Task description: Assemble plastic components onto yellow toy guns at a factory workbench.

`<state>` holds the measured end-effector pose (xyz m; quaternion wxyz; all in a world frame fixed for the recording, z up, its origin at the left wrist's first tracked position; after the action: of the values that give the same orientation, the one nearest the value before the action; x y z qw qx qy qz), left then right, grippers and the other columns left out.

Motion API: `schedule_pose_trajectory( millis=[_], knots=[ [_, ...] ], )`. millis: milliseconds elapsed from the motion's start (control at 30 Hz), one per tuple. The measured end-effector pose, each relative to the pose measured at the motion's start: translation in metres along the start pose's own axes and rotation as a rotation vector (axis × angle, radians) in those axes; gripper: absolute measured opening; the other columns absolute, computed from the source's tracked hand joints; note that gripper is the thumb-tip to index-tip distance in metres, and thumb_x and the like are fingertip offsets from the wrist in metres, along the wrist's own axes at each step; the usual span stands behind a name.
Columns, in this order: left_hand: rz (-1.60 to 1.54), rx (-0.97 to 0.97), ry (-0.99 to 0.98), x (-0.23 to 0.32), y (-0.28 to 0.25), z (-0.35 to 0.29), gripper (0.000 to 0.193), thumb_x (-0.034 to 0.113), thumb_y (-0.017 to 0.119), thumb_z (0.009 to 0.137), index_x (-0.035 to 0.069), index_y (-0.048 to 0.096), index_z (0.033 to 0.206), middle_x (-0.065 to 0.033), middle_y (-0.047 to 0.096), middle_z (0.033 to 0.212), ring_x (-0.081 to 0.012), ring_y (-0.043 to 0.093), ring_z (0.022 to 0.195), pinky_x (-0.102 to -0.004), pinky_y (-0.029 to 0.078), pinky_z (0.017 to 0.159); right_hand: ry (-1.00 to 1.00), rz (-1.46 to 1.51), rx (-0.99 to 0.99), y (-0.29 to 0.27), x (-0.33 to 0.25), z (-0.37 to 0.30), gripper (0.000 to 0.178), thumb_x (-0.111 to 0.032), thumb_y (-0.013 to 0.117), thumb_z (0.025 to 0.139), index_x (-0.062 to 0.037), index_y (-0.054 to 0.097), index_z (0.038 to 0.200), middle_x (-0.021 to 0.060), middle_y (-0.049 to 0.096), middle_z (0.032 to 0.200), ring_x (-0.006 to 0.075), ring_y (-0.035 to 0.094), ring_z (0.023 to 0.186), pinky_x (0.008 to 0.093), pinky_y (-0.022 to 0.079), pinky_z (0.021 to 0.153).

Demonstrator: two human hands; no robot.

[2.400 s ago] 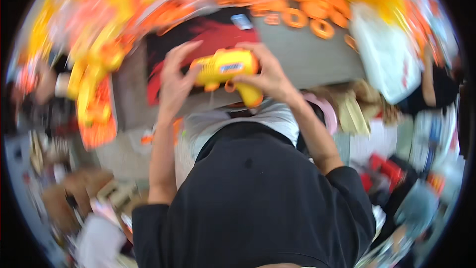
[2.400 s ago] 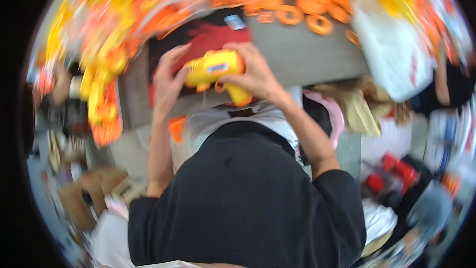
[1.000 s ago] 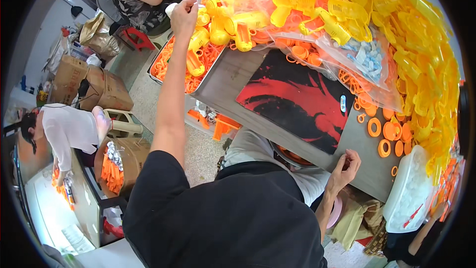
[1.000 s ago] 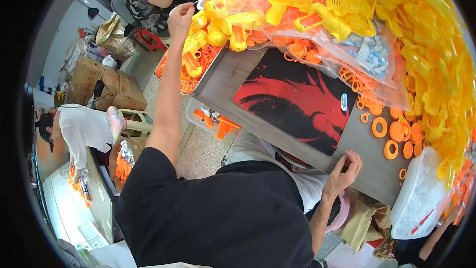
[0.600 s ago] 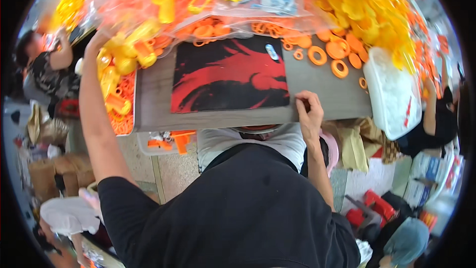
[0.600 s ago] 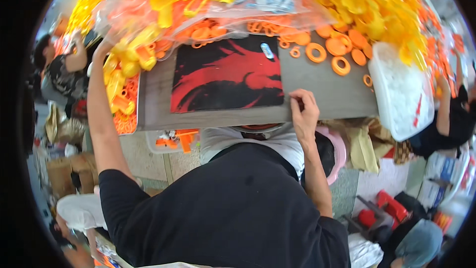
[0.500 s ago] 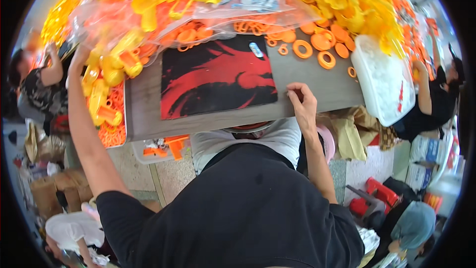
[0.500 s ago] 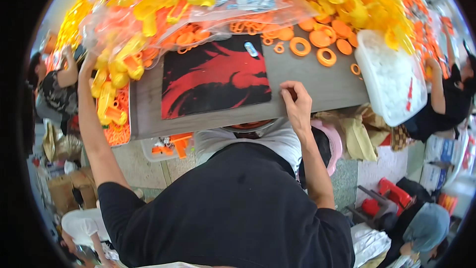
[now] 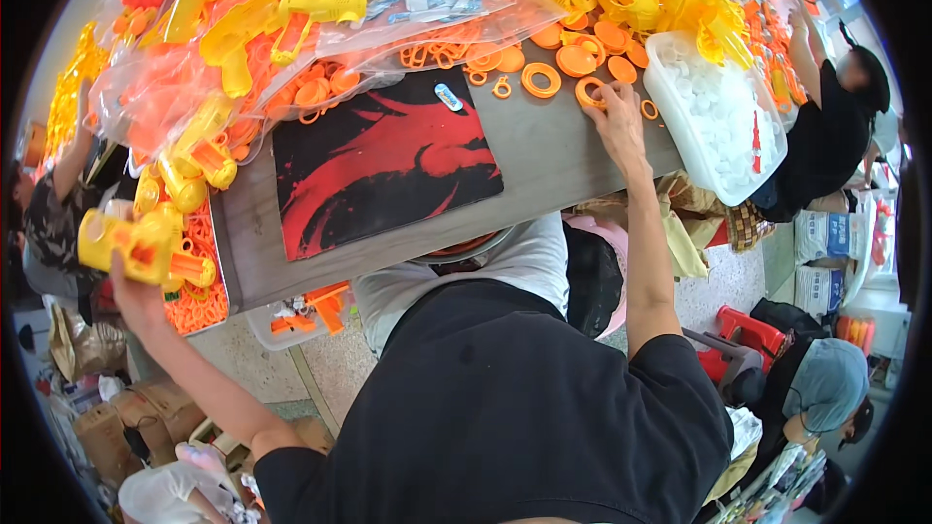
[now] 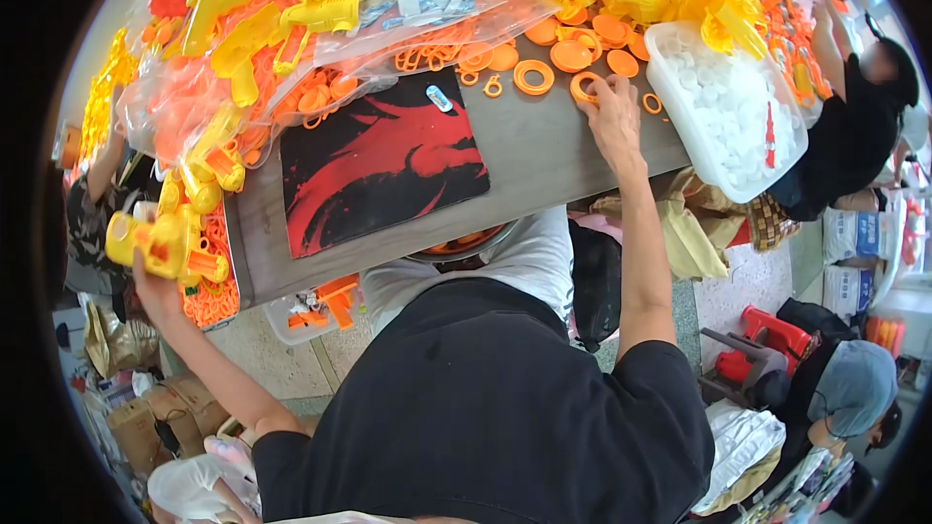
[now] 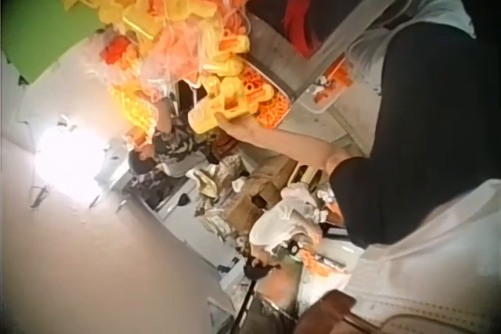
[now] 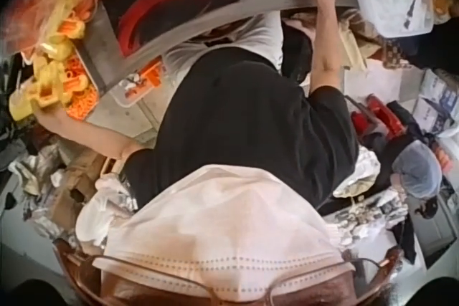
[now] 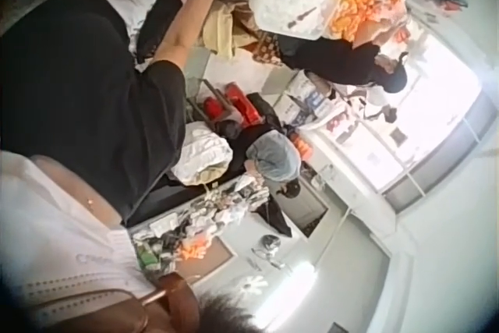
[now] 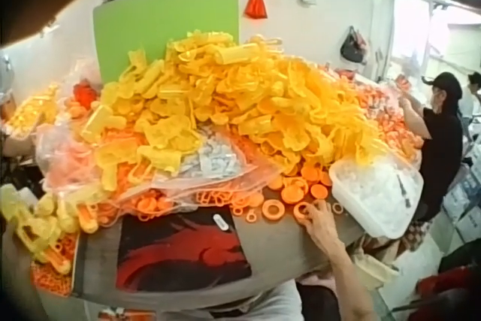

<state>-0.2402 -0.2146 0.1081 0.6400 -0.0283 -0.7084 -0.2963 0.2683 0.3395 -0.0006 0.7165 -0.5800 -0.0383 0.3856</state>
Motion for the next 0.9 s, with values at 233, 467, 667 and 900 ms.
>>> schedule_pose_trajectory(
  millis=[233,467,667,900],
  knots=[
    [0.305,-0.265,0.0,-0.095,0.149,-0.029,0.056,0.015,0.071,0.088,-0.003,0.047,0.135,-0.0129,0.061,0.128,-0.0221,0.062,0.114,-0.0365,0.048,0.101,-0.415,0.391,-0.235,0.005,-0.115,-0.019,0.022,-0.001,0.071,0.081,-0.0046,0.067,0.102,0.0142,0.052,0.139,0.0337,0.05,0.126,0.0404,0.044,0.102],
    [0.855,-0.637,0.302,-0.125,0.292,-0.06,0.072,0.022,0.089,0.07,0.001,0.05,0.128,-0.013,0.068,0.111,-0.0217,0.066,0.103,-0.0355,0.052,0.092,-0.657,0.245,-0.206,0.032,-0.175,-0.027,0.018,-0.009,0.066,0.087,-0.0064,0.064,0.105,0.0085,0.056,0.13,0.0339,0.054,0.118,0.0426,0.048,0.096],
    [0.997,-0.698,0.359,-0.132,0.31,-0.067,0.075,0.03,0.089,0.069,0.0,0.053,0.128,-0.0164,0.068,0.11,-0.03,0.067,0.103,-0.0375,0.051,0.091,-0.445,-0.037,-0.263,0.062,-0.192,-0.05,0.046,-0.031,0.074,0.086,-0.0063,0.058,0.121,0.0108,0.061,0.113,0.0257,0.061,0.106,0.0377,0.054,0.077],
    [1.049,-0.787,0.589,-0.142,0.333,-0.078,0.064,0.031,0.086,0.066,0.002,0.059,0.116,-0.0157,0.068,0.1,-0.0319,0.068,0.09,-0.0387,0.053,0.082,-0.236,1.071,-0.592,-0.012,-0.19,-0.008,0.053,-0.021,0.072,0.089,-0.0074,0.057,0.137,0.0017,0.062,0.126,0.0127,0.057,0.108,0.0279,0.048,0.088]
  ],
)
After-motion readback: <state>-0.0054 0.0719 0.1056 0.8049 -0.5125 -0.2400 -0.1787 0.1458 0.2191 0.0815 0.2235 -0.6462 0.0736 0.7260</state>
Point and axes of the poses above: each hand's wrist, its own z-axis towards the middle knuckle, its own y-axis out of the palm, x = y × z, the point moved 6 cm from there along z, towards the middle knuckle
